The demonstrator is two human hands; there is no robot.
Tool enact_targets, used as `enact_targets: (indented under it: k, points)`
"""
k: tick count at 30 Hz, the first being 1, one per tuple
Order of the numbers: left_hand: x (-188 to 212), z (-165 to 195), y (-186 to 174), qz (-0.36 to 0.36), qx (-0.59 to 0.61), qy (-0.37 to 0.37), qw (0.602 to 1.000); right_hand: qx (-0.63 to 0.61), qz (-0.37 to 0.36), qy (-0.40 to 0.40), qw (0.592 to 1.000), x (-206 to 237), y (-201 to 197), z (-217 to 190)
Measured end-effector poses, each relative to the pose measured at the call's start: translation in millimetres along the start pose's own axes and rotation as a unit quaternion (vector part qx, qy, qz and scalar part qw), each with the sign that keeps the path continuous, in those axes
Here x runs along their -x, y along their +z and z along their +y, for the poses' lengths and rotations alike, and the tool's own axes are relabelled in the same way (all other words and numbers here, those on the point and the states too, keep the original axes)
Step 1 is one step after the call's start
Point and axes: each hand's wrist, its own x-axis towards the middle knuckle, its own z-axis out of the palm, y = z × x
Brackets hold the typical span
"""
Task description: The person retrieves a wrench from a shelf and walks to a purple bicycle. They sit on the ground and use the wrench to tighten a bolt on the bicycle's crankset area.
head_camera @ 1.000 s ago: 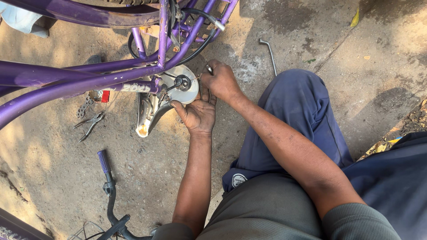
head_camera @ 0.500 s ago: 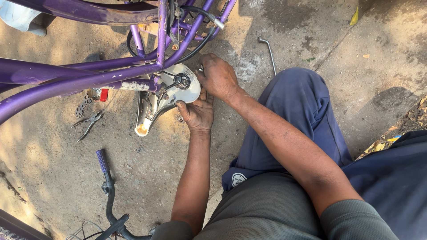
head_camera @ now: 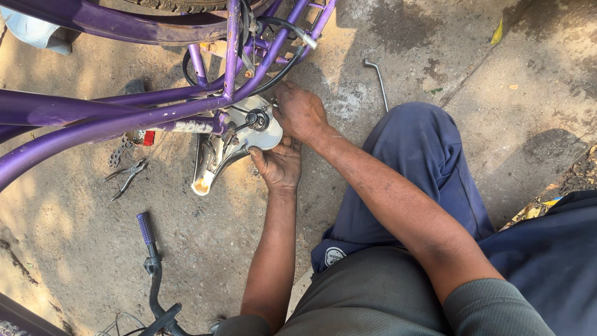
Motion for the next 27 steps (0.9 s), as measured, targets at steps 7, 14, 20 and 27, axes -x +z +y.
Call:
enact_targets:
  k: [7,14,20,27]
  points:
    - [-3.3,-2.8,-8.8,0.014,-0.005,0.0,1.0,0.013,-0.013,-0.044,0.999,-8.8,-1.2,0.5]
    - [-5.4,-3.5,-10.4,0.001,-0.029,0.014,0.999,-0.288,0.017,0.205,0.935,-9.2,6.6,-4.1]
    - [-6.0,-1.6,-2.5,0.016,-0.035,0.009,0.999,-0.555,-0.037,0.269,0.786,-6.9,-4.1,1.8]
    - [-5.0,-0.5,-1.8,0.027,0.008,-0.005,1.0,-0.494,-0.003,0.267,0.827,2.2,-22.8,11.9]
